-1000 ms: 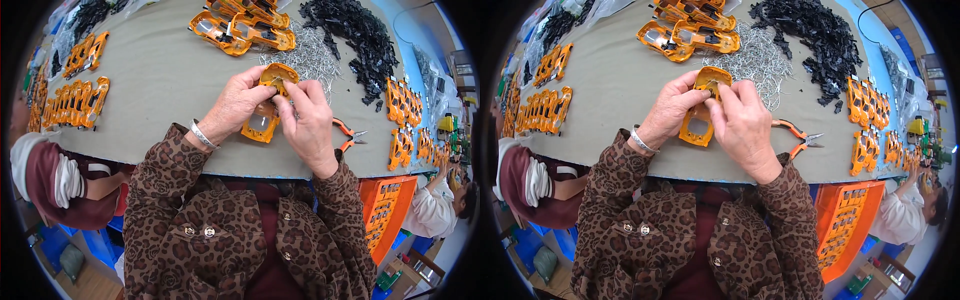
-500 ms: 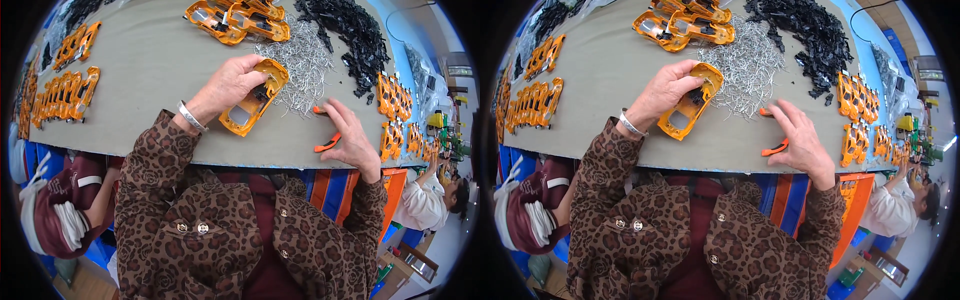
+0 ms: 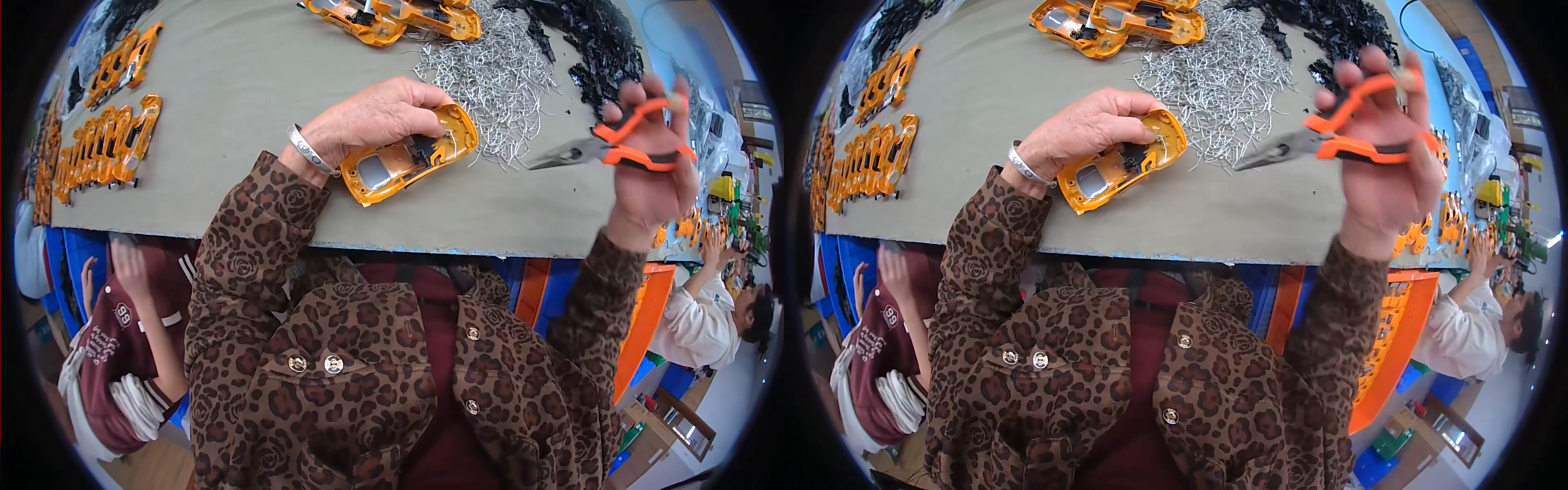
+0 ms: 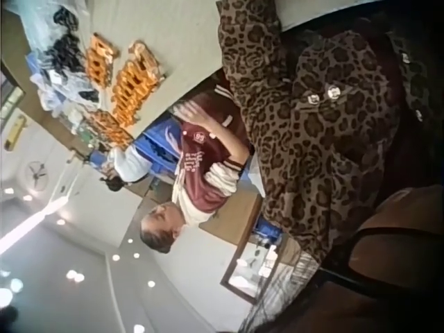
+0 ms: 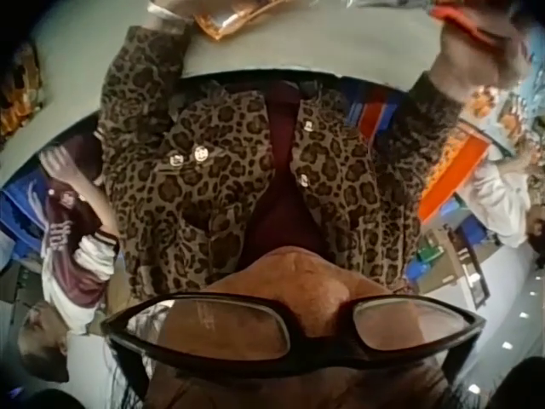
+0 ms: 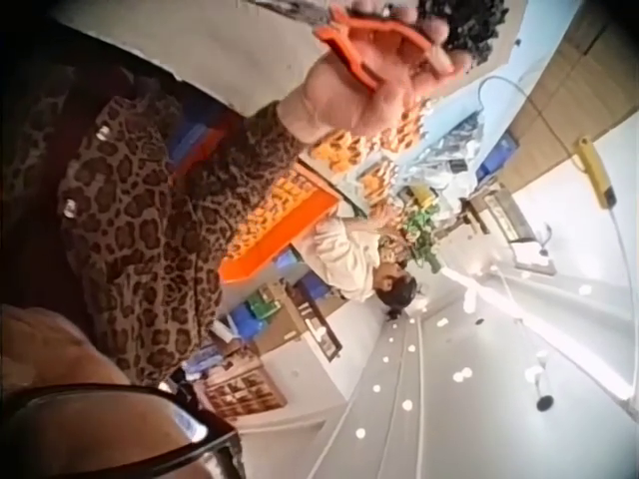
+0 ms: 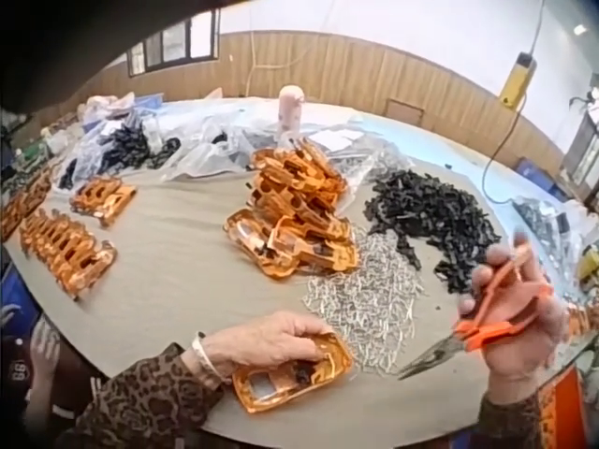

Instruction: Assembling the internal components and chassis of yellow toy car models using pliers.

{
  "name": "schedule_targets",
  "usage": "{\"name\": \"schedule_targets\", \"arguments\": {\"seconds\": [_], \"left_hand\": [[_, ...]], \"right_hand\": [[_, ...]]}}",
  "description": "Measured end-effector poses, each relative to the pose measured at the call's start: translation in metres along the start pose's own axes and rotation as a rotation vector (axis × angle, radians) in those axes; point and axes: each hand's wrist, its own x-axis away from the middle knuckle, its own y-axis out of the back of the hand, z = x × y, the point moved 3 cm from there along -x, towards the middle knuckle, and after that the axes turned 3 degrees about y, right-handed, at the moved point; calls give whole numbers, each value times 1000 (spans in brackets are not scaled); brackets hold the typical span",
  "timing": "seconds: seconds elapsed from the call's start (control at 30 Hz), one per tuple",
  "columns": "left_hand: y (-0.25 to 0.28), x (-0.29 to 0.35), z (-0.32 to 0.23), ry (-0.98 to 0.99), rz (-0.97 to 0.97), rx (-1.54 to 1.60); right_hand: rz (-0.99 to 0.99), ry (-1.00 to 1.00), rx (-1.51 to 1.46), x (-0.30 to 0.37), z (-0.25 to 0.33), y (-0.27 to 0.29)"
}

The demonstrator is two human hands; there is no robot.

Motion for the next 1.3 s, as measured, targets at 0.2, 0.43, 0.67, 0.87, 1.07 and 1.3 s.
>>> {"name": "schedule_targets", "arguments": {"seconds": [0.2,0.43,0.67,0.87,1.07,1.3], "left_hand": [[-5,1,-4,24,45,20],[-4,1,-4,-36,20,-114],[-1,-3,1,-6,-36,-58],[-2,-5,2,5,-56,35],[-1,-5,2,15,-73,-6],[2,-8,6,-41,-107,54]], "right_hand": [[174,-158,-246,-35,-60,-22],[474,-243,-326,-41,-86,-31],[-29,87,130,-9,-76,-65],[-55,267,284,21,-79,-87],[2,229,353,22,-81,-88],[-9,315,437,26,-86,-97]]}}
